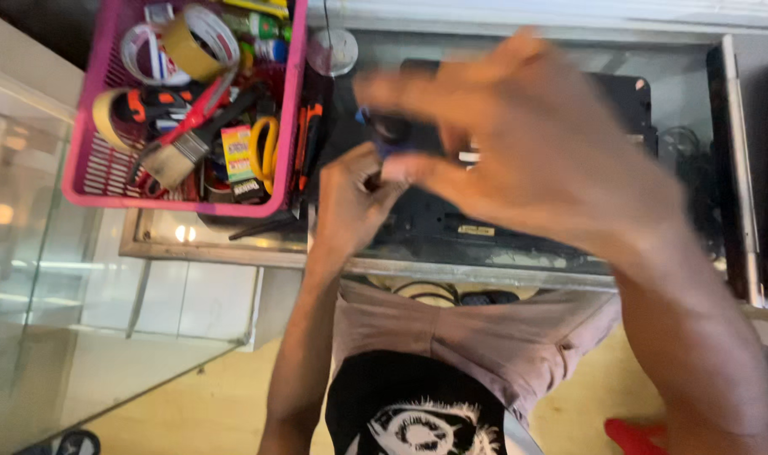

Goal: The person uses a screwdriver to remove screws from the bottom panel of a black laptop. They then remove the laptop battery and place it on the table.

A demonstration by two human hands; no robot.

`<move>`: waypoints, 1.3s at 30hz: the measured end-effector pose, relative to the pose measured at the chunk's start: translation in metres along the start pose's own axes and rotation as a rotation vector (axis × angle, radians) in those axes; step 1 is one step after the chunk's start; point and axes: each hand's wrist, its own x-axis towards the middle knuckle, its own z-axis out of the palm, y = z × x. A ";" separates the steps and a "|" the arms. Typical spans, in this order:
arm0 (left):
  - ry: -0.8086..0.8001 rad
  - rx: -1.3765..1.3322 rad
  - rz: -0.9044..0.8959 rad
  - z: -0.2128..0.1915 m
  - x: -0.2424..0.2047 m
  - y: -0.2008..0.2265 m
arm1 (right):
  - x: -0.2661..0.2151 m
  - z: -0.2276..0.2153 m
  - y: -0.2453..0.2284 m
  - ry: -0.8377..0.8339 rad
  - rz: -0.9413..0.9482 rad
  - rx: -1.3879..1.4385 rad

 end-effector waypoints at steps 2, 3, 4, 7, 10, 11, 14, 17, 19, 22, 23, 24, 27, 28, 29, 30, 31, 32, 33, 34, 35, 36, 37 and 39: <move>0.030 0.021 0.010 0.005 0.002 -0.004 | 0.001 0.008 0.004 -0.016 -0.035 -0.026; 0.062 0.035 -0.001 0.009 -0.001 -0.006 | 0.000 0.014 0.005 -0.051 -0.069 -0.041; 0.060 0.034 -0.004 0.007 -0.002 -0.002 | -0.004 0.010 0.006 -0.054 -0.068 -0.039; 0.034 0.039 -0.039 0.001 -0.001 0.004 | -0.013 -0.001 0.002 0.261 -0.185 -0.111; 0.059 0.045 -0.028 0.006 -0.002 0.002 | -0.017 0.005 -0.005 0.295 -0.117 0.047; 0.046 0.027 -0.018 0.007 -0.001 0.003 | -0.014 0.016 -0.001 0.181 -0.057 -0.091; 0.033 0.026 -0.015 0.009 0.000 -0.001 | -0.010 0.022 0.007 0.074 -0.077 -0.034; 0.047 0.046 -0.030 0.006 -0.003 -0.002 | -0.016 0.005 0.005 0.227 -0.198 0.095; 0.054 0.047 -0.045 0.005 -0.005 -0.003 | -0.020 0.003 0.003 0.368 -0.232 0.037; 0.072 0.061 -0.021 0.008 -0.002 -0.005 | -0.016 0.027 -0.001 0.350 -0.080 -0.051; 0.060 0.047 0.015 0.010 -0.001 -0.002 | -0.011 0.037 -0.003 0.169 0.032 -0.030; 0.047 0.034 0.050 0.012 0.001 0.001 | -0.006 0.048 -0.005 -0.012 0.141 -0.009; -0.017 -0.006 -0.139 0.001 -0.002 0.006 | -0.003 0.065 0.012 0.158 0.141 0.245; -0.018 -0.004 -0.142 -0.006 -0.008 0.003 | -0.004 0.065 0.011 0.157 0.141 0.250; -0.023 -0.027 -0.142 -0.012 -0.013 0.000 | -0.004 0.065 0.011 0.203 0.118 0.244; -0.028 -0.051 -0.141 -0.019 -0.017 -0.004 | -0.004 0.064 0.011 0.250 0.095 0.238; -0.027 -0.048 -0.141 -0.022 -0.022 -0.006 | -0.002 0.064 0.011 0.252 0.093 0.240; -0.013 -0.022 -0.176 -0.024 -0.027 -0.009 | 0.000 0.065 0.011 0.303 0.042 0.193; 0.001 0.001 -0.218 -0.026 -0.034 -0.011 | 0.001 0.066 0.010 0.348 -0.006 0.149; 0.002 0.002 -0.224 -0.024 -0.036 -0.012 | 0.002 0.061 0.009 0.344 -0.006 0.154; 0.004 0.019 -0.243 -0.022 -0.039 -0.013 | 0.003 0.057 0.008 0.347 -0.003 0.159; 0.007 0.037 -0.263 -0.020 -0.042 -0.014 | 0.004 0.053 0.006 0.350 0.001 0.164; 0.008 0.035 -0.260 -0.017 -0.044 -0.016 | 0.003 0.051 0.004 0.351 0.000 0.160; -0.026 0.082 -0.205 -0.010 -0.047 -0.021 | 0.001 0.046 0.000 0.404 0.026 0.198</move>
